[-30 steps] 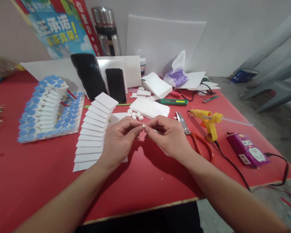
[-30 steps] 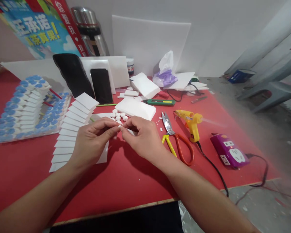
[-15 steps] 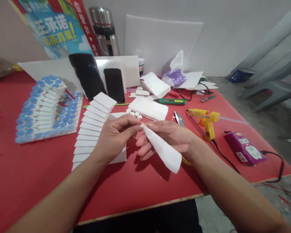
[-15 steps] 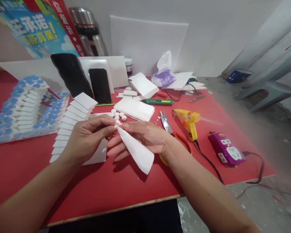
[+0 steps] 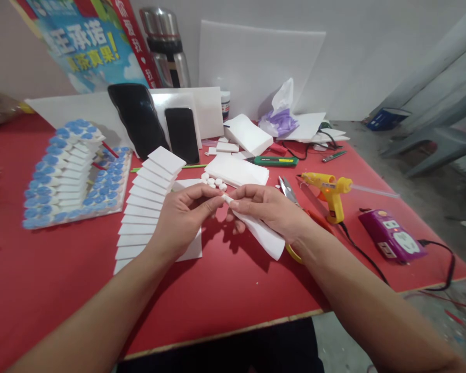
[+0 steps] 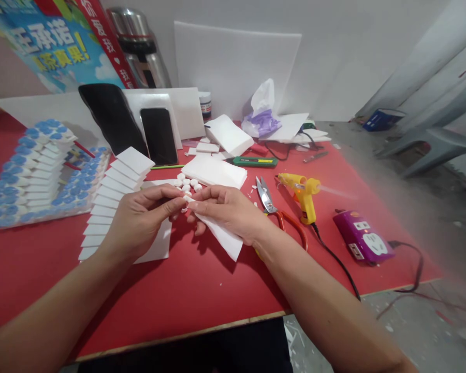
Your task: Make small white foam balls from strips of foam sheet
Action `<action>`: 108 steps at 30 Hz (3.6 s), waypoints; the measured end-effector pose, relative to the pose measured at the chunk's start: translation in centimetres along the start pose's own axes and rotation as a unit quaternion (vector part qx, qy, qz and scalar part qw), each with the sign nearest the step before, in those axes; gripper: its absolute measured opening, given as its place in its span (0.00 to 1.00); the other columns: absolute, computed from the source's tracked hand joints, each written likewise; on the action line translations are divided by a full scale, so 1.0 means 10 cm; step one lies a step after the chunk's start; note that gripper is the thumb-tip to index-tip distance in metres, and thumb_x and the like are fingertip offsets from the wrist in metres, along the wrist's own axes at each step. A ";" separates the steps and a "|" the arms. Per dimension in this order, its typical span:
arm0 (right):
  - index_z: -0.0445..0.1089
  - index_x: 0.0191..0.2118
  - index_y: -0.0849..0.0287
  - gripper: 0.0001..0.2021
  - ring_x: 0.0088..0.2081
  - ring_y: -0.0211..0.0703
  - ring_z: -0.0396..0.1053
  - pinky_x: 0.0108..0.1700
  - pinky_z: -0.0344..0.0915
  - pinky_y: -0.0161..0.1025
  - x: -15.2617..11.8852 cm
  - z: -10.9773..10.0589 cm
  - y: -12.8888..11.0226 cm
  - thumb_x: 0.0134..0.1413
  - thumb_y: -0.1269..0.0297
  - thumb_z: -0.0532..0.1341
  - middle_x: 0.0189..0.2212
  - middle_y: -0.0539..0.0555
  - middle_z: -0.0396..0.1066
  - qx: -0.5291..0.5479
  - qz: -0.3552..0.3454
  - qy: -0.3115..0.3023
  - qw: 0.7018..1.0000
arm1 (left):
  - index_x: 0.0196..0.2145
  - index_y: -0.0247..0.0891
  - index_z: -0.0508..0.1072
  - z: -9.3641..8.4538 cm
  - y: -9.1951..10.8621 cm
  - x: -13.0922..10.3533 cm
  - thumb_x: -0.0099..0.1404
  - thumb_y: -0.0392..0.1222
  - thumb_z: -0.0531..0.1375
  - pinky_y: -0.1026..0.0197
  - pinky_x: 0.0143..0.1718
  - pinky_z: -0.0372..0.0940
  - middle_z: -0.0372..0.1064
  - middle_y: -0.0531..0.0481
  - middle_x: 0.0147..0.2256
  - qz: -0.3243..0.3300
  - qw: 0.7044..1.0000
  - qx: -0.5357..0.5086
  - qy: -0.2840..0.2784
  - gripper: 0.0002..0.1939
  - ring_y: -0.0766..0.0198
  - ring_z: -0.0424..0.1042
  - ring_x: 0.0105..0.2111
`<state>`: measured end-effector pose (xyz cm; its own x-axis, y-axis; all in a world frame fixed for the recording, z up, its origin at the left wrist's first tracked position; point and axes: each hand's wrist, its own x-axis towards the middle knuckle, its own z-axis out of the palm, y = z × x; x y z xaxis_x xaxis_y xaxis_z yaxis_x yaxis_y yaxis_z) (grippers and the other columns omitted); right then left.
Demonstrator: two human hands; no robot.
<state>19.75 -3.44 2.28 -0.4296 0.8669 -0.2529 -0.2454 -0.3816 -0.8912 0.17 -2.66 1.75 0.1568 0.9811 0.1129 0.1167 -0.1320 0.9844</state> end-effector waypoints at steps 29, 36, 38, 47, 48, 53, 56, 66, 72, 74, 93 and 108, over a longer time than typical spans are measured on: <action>0.71 0.31 0.59 0.18 0.20 0.37 0.73 0.23 0.69 0.35 -0.01 0.20 0.17 0.52 0.51 0.74 0.25 0.51 0.77 -0.086 -0.174 0.107 0.975 | 0.35 0.37 0.81 0.16 -0.08 -0.18 0.69 0.31 0.64 0.61 0.39 0.70 0.77 0.49 0.33 0.278 0.936 0.195 0.094 0.06 0.64 0.76 0.35; 0.72 0.31 0.60 0.20 0.19 0.38 0.74 0.22 0.69 0.34 -0.01 0.17 0.14 0.49 0.48 0.75 0.24 0.50 0.77 -0.088 -0.182 0.128 0.971 | 0.45 0.30 0.79 0.16 -0.15 -0.18 0.69 0.26 0.62 0.58 0.49 0.73 0.79 0.40 0.42 0.378 0.877 0.286 0.082 0.09 0.59 0.79 0.44; 0.72 0.31 0.60 0.20 0.19 0.37 0.74 0.23 0.69 0.34 -0.01 0.16 0.14 0.48 0.48 0.76 0.25 0.50 0.77 -0.088 -0.185 0.124 0.971 | 0.46 0.29 0.79 0.16 -0.17 -0.17 0.69 0.26 0.62 0.57 0.51 0.73 0.79 0.38 0.44 0.390 0.869 0.295 0.073 0.10 0.57 0.79 0.46; 0.72 0.31 0.60 0.19 0.20 0.37 0.74 0.25 0.71 0.35 0.00 0.13 0.13 0.49 0.50 0.76 0.25 0.50 0.77 -0.079 -0.172 0.114 0.975 | 0.44 0.34 0.81 0.16 -0.16 -0.16 0.69 0.28 0.62 0.58 0.50 0.75 0.81 0.42 0.44 0.362 0.895 0.250 0.070 0.10 0.59 0.80 0.45; 0.72 0.31 0.60 0.18 0.21 0.37 0.74 0.25 0.70 0.35 0.00 0.13 0.13 0.50 0.51 0.75 0.25 0.50 0.77 -0.084 -0.173 0.112 0.975 | 0.42 0.35 0.81 0.15 -0.15 -0.15 0.69 0.29 0.63 0.58 0.48 0.75 0.81 0.43 0.42 0.340 0.910 0.227 0.067 0.09 0.60 0.80 0.44; 0.72 0.33 0.59 0.14 0.22 0.36 0.74 0.28 0.71 0.36 -0.01 0.11 0.11 0.56 0.55 0.72 0.25 0.49 0.77 -0.134 -0.200 0.095 0.966 | 0.41 0.42 0.84 0.09 -0.11 -0.07 0.69 0.37 0.66 0.58 0.42 0.76 0.82 0.48 0.38 0.158 0.985 0.064 0.015 0.06 0.60 0.80 0.38; 0.72 0.34 0.59 0.13 0.25 0.38 0.76 0.31 0.74 0.37 -0.02 0.11 0.10 0.58 0.55 0.72 0.27 0.50 0.78 -0.147 -0.211 0.083 0.963 | 0.43 0.43 0.86 0.07 -0.09 -0.06 0.69 0.40 0.66 0.56 0.42 0.75 0.82 0.47 0.38 0.109 0.993 0.031 -0.018 0.08 0.59 0.80 0.37; 0.71 0.33 0.59 0.16 0.25 0.41 0.78 0.30 0.71 0.37 -0.04 0.09 0.07 0.57 0.52 0.72 0.27 0.52 0.79 -0.189 -0.161 0.108 0.963 | 0.35 0.40 0.84 0.05 -0.05 -0.07 0.67 0.40 0.67 0.59 0.39 0.73 0.81 0.48 0.34 0.112 0.993 0.044 -0.007 0.05 0.60 0.78 0.35; 0.71 0.33 0.57 0.09 0.28 0.41 0.76 0.32 0.70 0.39 -0.07 0.11 0.12 0.63 0.60 0.66 0.28 0.52 0.78 -0.285 -0.216 0.119 0.926 | 0.33 0.39 0.83 0.06 -0.04 -0.09 0.66 0.40 0.69 0.61 0.38 0.72 0.80 0.48 0.33 0.083 0.996 0.016 -0.018 0.04 0.61 0.77 0.34; 0.70 0.33 0.56 0.10 0.31 0.43 0.77 0.35 0.71 0.40 -0.07 0.11 0.12 0.62 0.59 0.68 0.29 0.52 0.78 -0.306 -0.227 0.137 0.914 | 0.32 0.39 0.83 0.07 -0.03 -0.09 0.66 0.40 0.68 0.60 0.39 0.72 0.80 0.49 0.32 0.074 0.997 0.014 -0.015 0.05 0.61 0.77 0.34; 0.71 0.56 0.57 0.19 0.24 0.32 0.62 0.32 0.71 0.35 -0.02 -0.02 -0.01 0.64 0.58 0.69 0.32 0.49 0.73 0.148 0.054 -0.142 0.977 | 0.37 0.42 0.85 -0.03 -0.02 -0.02 0.66 0.41 0.68 0.54 0.44 0.75 0.81 0.48 0.32 0.060 0.997 -0.013 -0.046 0.04 0.57 0.80 0.36; 0.71 0.30 0.59 0.12 0.22 0.33 0.64 0.25 0.58 0.34 -0.02 0.13 0.09 0.58 0.57 0.69 0.25 0.49 0.76 -0.208 -0.158 0.138 0.955 | 0.36 0.41 0.86 0.09 -0.08 -0.07 0.59 0.45 0.74 0.58 0.39 0.74 0.82 0.48 0.33 0.008 0.998 -0.031 0.061 0.08 0.59 0.79 0.34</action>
<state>18.47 -4.37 2.01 -0.1318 0.9912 0.0157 0.0657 0.0245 -0.9975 0.86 -3.35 0.80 0.0378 0.9894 0.1399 0.0545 -0.1418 0.9884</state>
